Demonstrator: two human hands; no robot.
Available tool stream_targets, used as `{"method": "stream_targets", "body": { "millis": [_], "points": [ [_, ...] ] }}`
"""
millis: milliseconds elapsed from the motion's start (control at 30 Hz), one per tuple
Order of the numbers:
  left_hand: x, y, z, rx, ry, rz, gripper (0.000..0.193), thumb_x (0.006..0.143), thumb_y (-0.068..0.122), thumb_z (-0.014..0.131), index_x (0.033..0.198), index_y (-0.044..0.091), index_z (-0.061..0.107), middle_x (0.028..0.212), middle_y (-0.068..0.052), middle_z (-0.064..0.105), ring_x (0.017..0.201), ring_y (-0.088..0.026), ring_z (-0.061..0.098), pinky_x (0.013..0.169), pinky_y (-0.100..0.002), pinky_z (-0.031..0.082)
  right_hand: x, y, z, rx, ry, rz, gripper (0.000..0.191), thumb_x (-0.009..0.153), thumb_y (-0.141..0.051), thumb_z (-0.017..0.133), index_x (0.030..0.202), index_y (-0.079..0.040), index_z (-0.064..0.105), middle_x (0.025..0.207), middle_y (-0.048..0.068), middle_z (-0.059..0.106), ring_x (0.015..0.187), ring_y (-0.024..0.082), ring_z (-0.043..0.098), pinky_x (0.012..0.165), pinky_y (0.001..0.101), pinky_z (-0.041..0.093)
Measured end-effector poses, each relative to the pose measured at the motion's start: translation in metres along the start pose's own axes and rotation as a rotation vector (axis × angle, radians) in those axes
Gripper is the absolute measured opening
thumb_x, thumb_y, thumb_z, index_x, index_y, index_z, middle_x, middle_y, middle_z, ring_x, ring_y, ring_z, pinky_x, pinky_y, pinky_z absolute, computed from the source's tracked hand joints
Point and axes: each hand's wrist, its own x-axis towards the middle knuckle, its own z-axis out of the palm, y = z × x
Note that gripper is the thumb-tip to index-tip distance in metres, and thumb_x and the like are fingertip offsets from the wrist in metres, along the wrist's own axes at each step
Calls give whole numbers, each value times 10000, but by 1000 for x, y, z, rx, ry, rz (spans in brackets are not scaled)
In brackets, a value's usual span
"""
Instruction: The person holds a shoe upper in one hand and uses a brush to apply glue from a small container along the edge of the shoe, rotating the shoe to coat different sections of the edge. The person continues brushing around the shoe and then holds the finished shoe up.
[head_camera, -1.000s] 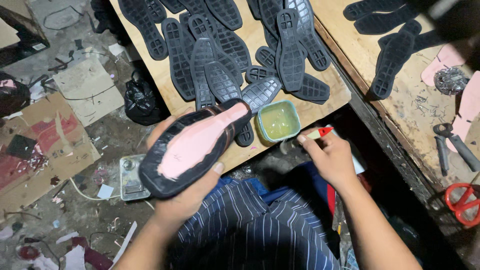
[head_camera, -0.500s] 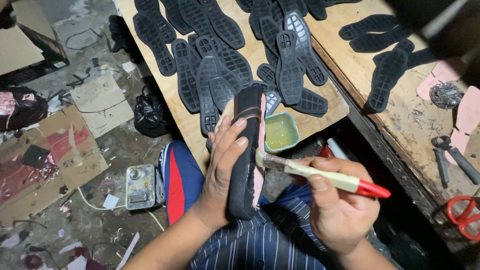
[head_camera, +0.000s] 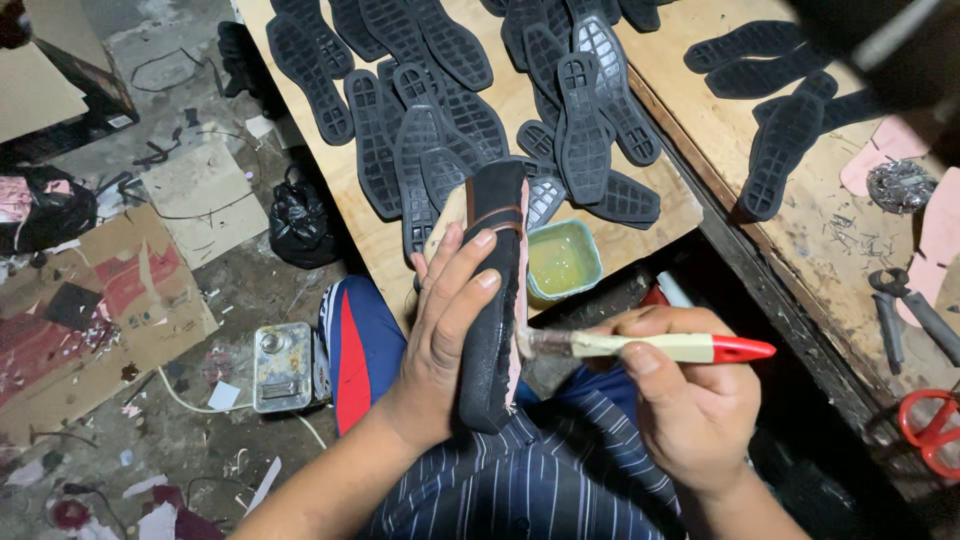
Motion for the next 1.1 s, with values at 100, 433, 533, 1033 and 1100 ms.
{"method": "stream_targets", "body": {
  "millis": [100, 433, 533, 1033, 1100],
  "points": [
    [0, 0, -1, 22, -30, -5, 734, 959, 89, 774, 1535, 175, 328, 1644, -171, 380, 1578, -441, 337, 1336, -620, 139, 2, 1, 1, -118, -2, -114, 202, 1035, 13, 595, 1229, 47, 550, 1168, 242, 703, 1069, 262, 702, 1012, 397, 581],
    [-2, 2, -5, 35, -113, -8, 574, 1021, 76, 634, 1512, 192, 361, 1658, -160, 364, 1605, -438, 304, 1333, -701, 81, 5, -3, 0, -179, -35, -160, 185, 1049, 23, 616, 1230, 45, 583, 1139, 261, 701, 1071, 270, 700, 1013, 383, 573],
    [-3, 3, -6, 26, -114, -26, 556, 1027, 79, 613, 1511, 180, 360, 1658, -164, 355, 1605, -440, 296, 1325, -709, 75, 2, -5, 2, -224, -61, -153, 194, 1037, 20, 620, 1226, 43, 584, 1132, 257, 701, 1070, 269, 699, 1017, 388, 575],
    [-1, 4, -7, 46, -110, -89, 719, 965, 121, 703, 1557, 178, 299, 1677, -165, 306, 1612, -440, 265, 1317, -705, 64, -21, -7, 0, -241, -147, -200, 217, 997, 30, 657, 1208, 25, 606, 1137, 265, 707, 1048, 303, 736, 975, 400, 601],
    [-2, 4, -7, 49, -103, -109, 722, 966, 116, 703, 1560, 177, 297, 1681, -163, 307, 1618, -435, 269, 1319, -707, 64, -23, -12, -4, -295, -227, -234, 232, 976, 23, 669, 1198, 17, 600, 1153, 247, 723, 1037, 295, 746, 946, 388, 612]
  ]
}}
